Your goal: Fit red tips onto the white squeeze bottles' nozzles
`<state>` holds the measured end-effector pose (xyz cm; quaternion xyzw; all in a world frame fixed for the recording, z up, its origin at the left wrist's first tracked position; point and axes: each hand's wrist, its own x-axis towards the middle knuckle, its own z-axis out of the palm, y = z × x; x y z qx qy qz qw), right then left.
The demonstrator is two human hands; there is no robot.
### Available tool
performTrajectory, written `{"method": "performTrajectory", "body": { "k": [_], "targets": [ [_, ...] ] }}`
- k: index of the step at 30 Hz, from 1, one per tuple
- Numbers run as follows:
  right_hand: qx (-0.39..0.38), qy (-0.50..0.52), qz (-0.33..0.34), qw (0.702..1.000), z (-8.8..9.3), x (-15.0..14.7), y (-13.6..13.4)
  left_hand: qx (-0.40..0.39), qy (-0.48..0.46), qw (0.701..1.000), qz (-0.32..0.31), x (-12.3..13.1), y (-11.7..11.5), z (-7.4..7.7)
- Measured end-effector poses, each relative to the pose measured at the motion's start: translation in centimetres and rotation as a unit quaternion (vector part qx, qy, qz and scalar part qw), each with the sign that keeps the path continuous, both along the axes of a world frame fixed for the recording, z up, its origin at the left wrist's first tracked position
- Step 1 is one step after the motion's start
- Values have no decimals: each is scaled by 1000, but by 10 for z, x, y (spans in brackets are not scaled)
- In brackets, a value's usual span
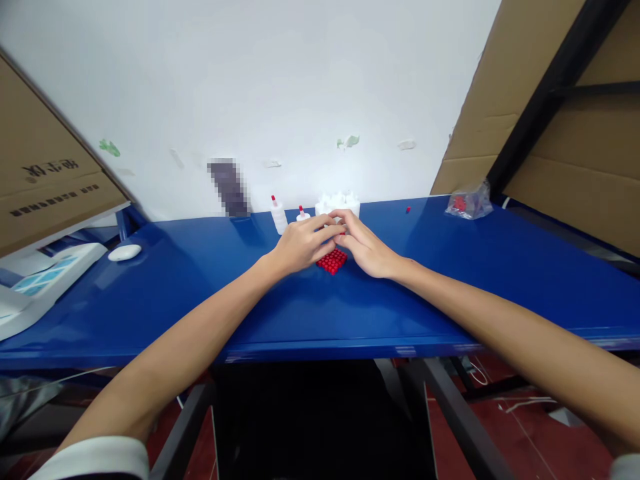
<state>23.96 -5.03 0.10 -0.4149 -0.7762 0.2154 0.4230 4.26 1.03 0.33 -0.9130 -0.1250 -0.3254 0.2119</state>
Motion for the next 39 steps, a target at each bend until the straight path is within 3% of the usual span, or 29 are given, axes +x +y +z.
{"method": "performTrajectory", "body": {
  "k": [10,21,25,30,34,39],
  "targets": [
    [-1,9,29,1000,5,-3,-8,-76,-5,997,-1,3,1,-7],
    [-77,86,49,992,-2,-1,-1,-155,-43,987,-12,4,-6,-6],
    [-62,109,12,992,-1,3,9,-245,-170,955,-2,3,0,-4],
    [-86,85,-105,987,5,12,16,-300,-379,871,89,-9,24,8],
    [-97,65,-170,978,4,13,18,-316,-394,854,124,-22,41,10],
    [-98,14,-143,985,-1,11,24,-347,-339,866,123,-25,46,5]
  ]
}}
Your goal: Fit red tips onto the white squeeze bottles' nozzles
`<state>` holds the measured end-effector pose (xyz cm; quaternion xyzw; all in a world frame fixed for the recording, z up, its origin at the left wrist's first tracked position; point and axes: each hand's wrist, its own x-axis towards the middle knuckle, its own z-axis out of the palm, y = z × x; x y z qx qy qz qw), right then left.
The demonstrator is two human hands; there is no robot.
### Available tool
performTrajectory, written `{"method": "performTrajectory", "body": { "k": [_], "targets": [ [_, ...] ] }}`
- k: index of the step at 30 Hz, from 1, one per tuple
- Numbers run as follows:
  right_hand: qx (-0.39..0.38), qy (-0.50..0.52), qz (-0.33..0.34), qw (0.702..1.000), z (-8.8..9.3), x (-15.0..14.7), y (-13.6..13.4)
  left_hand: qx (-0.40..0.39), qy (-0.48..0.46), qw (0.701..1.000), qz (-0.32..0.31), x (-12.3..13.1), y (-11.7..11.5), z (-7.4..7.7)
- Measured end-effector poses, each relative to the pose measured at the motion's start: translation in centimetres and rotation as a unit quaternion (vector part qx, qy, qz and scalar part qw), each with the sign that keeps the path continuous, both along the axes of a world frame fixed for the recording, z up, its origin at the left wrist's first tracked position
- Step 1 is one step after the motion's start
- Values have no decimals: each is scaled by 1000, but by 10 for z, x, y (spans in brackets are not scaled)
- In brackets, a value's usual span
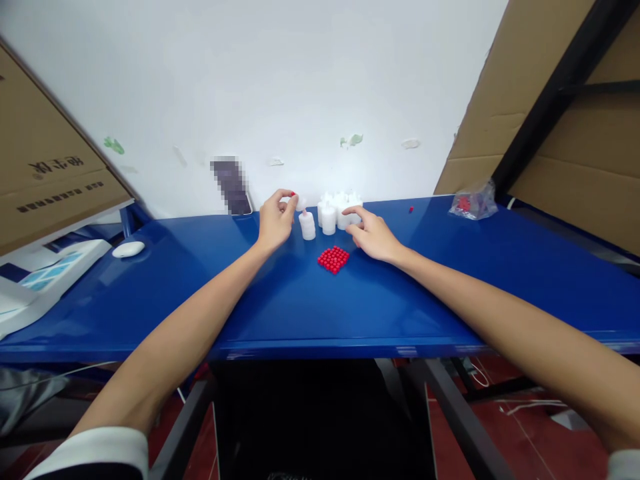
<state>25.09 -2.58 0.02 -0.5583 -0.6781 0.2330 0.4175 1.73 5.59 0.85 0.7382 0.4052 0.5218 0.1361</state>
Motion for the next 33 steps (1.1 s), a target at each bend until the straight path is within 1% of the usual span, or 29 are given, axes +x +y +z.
{"method": "performTrajectory", "body": {
  "k": [4,10,17,22,27,33],
  "targets": [
    [11,-50,23,998,0,-1,5,-17,45,999,-18,3,-2,-1],
    [5,-85,82,993,2,-2,9,4,78,997,-24,4,-8,3],
    [21,-92,70,993,3,-3,7,13,83,996,-17,6,-7,1],
    [39,-67,58,995,2,-3,7,45,147,988,18,9,-6,-1],
    [21,-74,61,995,2,-4,8,66,229,969,65,10,-4,1],
    [17,-87,57,994,2,-4,8,95,265,953,114,7,2,5]
  ]
}}
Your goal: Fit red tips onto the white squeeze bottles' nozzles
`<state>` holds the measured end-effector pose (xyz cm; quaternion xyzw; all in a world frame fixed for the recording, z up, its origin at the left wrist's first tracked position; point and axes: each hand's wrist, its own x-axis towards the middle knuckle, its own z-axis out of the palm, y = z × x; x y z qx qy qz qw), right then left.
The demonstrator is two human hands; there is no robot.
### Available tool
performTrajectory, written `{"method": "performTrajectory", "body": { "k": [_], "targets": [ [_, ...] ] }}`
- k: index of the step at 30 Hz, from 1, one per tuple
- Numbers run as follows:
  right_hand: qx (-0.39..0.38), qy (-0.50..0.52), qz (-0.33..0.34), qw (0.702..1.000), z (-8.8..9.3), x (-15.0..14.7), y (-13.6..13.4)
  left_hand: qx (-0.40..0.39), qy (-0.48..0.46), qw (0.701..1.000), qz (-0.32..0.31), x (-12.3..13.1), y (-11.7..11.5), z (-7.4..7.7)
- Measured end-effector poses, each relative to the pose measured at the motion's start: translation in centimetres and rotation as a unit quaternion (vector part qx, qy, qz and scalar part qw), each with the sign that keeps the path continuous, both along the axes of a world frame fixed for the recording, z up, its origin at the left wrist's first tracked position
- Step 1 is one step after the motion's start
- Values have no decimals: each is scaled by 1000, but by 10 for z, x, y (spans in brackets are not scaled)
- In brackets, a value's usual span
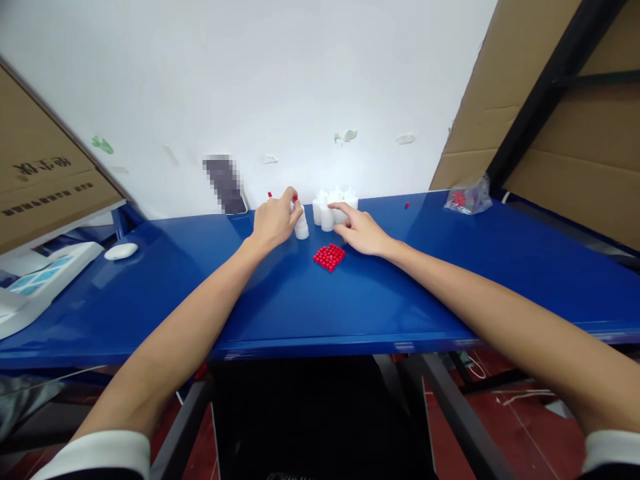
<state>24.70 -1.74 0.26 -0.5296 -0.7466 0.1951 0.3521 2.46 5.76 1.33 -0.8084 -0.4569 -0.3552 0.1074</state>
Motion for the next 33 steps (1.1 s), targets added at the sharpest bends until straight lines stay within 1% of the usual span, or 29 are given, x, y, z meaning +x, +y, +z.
{"method": "performTrajectory", "body": {
  "k": [3,6,8,10,12,13,16,18,20,21,23,24,25,27,28,30,33],
  "targets": [
    [0,-5,-2,1000,1,0,-1,-6,29,998,50,-2,-6,6],
    [1,4,-6,1000,2,0,-3,-37,58,992,105,-3,-16,15],
    [11,20,-15,1000,2,1,-3,-52,56,990,119,-4,-22,20],
    [24,38,-27,999,2,2,-3,-53,38,991,116,-5,-26,22],
    [33,46,-32,998,1,3,-1,-42,20,995,87,-4,-29,21],
    [36,46,-32,998,0,3,-1,-36,17,997,61,-3,-31,19],
    [43,36,-28,998,-1,4,0,-39,21,998,-49,5,-37,10],
    [46,30,-26,998,-1,4,0,-77,-4,989,-124,12,-41,3],
    [39,24,-21,999,-1,3,0,-157,-77,968,-181,18,-44,-2],
    [30,20,-19,999,-1,3,1,-206,-118,951,-200,20,-45,-4],
    [7,12,-14,1000,-1,2,2,-300,-181,910,-222,24,-45,-6],
    [-2,8,-11,1000,-1,2,2,-336,-198,892,-227,24,-44,-6],
    [-8,5,-8,1000,-1,2,3,-362,-208,880,-228,25,-43,-6],
    [-11,4,-1,1000,-1,1,4,-385,-216,871,-216,24,-41,-6],
    [-9,6,1,1000,-2,1,4,-383,-218,874,-203,24,-39,-7],
    [-1,16,-2,1000,-1,2,3,-366,-217,890,-164,22,-36,-8],
    [23,34,-32,999,0,2,0,-336,-207,913,-106,17,-29,-10]
  ]
}}
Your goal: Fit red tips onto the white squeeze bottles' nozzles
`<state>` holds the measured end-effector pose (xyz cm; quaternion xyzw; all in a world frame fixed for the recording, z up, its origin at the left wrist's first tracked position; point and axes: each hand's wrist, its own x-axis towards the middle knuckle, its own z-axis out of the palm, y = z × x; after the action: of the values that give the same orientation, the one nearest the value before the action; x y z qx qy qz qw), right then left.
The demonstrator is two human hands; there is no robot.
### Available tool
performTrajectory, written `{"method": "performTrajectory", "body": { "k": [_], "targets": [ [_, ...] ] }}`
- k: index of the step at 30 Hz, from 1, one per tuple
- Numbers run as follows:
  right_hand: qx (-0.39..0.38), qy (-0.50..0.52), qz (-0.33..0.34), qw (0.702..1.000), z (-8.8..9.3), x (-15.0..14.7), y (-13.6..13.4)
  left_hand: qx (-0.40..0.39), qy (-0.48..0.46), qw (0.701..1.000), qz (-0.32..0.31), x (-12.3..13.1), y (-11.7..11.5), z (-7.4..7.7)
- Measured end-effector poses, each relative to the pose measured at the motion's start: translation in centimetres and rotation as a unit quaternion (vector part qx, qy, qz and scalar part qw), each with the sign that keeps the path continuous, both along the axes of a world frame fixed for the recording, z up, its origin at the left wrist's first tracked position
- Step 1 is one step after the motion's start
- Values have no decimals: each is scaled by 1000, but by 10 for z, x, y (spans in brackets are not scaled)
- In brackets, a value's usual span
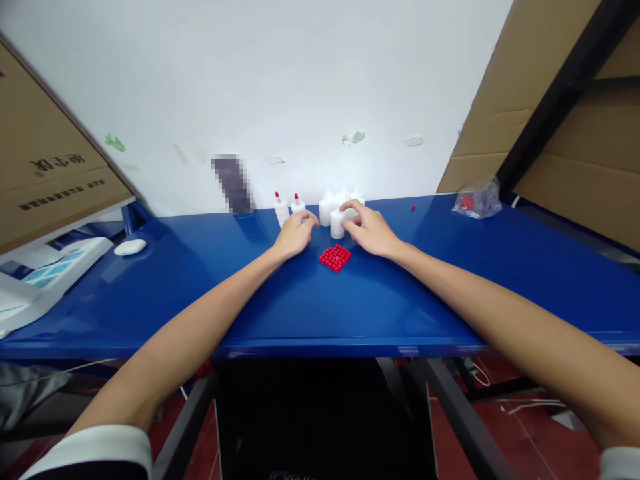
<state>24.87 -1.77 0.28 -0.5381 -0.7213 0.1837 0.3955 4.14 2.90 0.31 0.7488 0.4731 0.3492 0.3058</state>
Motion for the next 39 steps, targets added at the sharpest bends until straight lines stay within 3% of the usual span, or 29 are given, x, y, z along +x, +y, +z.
{"method": "performTrajectory", "body": {
  "k": [3,7,10,15,21,30,36,39],
  "targets": [
    [32,-1,-33,999,1,-1,-1,9,17,999,26,-5,6,-3],
    [-4,-17,-4,1000,0,-3,0,21,28,999,39,-9,10,-4],
    [-6,-23,9,1000,0,-3,-1,49,52,997,0,-8,7,-3],
    [68,-38,-51,996,0,7,-2,113,101,982,-111,-7,2,-6],
    [88,69,-57,992,-5,19,-1,145,115,975,-126,-6,5,-11],
    [107,133,-57,984,1,10,-12,44,10,997,-55,-9,15,-9],
    [111,211,-49,970,-7,14,-9,12,-8,996,-83,-10,18,-10],
    [98,198,-52,974,-11,14,-3,8,7,993,-115,-9,15,-9]
  ]
}}
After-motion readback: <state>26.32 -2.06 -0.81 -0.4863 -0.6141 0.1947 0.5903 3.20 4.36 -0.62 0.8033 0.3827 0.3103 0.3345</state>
